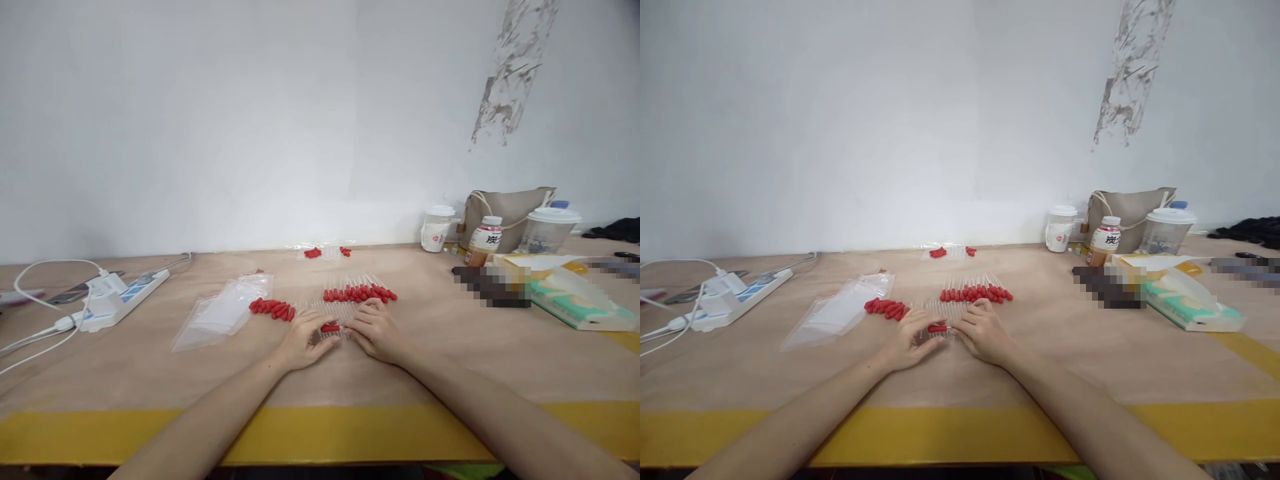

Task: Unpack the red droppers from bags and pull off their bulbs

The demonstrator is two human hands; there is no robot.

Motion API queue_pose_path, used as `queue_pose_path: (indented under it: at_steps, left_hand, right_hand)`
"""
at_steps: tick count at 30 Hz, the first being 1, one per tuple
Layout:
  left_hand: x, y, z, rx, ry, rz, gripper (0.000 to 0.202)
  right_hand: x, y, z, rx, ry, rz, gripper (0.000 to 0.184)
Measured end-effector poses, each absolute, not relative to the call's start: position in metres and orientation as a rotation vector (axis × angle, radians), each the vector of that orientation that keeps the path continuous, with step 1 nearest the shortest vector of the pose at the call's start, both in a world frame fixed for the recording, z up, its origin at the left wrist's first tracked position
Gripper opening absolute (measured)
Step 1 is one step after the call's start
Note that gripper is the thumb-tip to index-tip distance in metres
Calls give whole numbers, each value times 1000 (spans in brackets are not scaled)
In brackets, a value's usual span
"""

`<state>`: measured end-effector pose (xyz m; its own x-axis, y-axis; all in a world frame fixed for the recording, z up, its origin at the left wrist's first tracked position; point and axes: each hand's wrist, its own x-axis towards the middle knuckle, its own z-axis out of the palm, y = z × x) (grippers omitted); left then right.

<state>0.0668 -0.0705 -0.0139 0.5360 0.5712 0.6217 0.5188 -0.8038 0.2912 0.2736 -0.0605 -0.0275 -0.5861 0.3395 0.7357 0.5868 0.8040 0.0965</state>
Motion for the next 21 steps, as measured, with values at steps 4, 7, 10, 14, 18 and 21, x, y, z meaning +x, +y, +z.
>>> queue_pose_path:
  at_steps: [4,7,10,14,18,21]
  left_hand:
    - [68,-67,-17,2896,1050,1069,17]
    - [71,-66,-18,2988,1047,1068,20]
    - [72,-68,-18,3042,1049,1041,21]
    - [55,-66,-17,2998,1115,1073,21]
    - [27,-58,-5,2683,1322,1343,19]
    - [16,-50,7,2420,1379,1554,21]
  right_hand:
    - [273,-62,-27,-670,-2244,-440,19]
    - [275,-62,-26,-649,-2256,-432,20]
    - [279,-62,-26,-646,-2279,-418,20]
    - [296,-55,-23,-704,-2275,-383,24]
    - [318,-43,-16,-990,-2017,-278,23]
    - [319,-41,-15,-1107,-1993,-119,23]
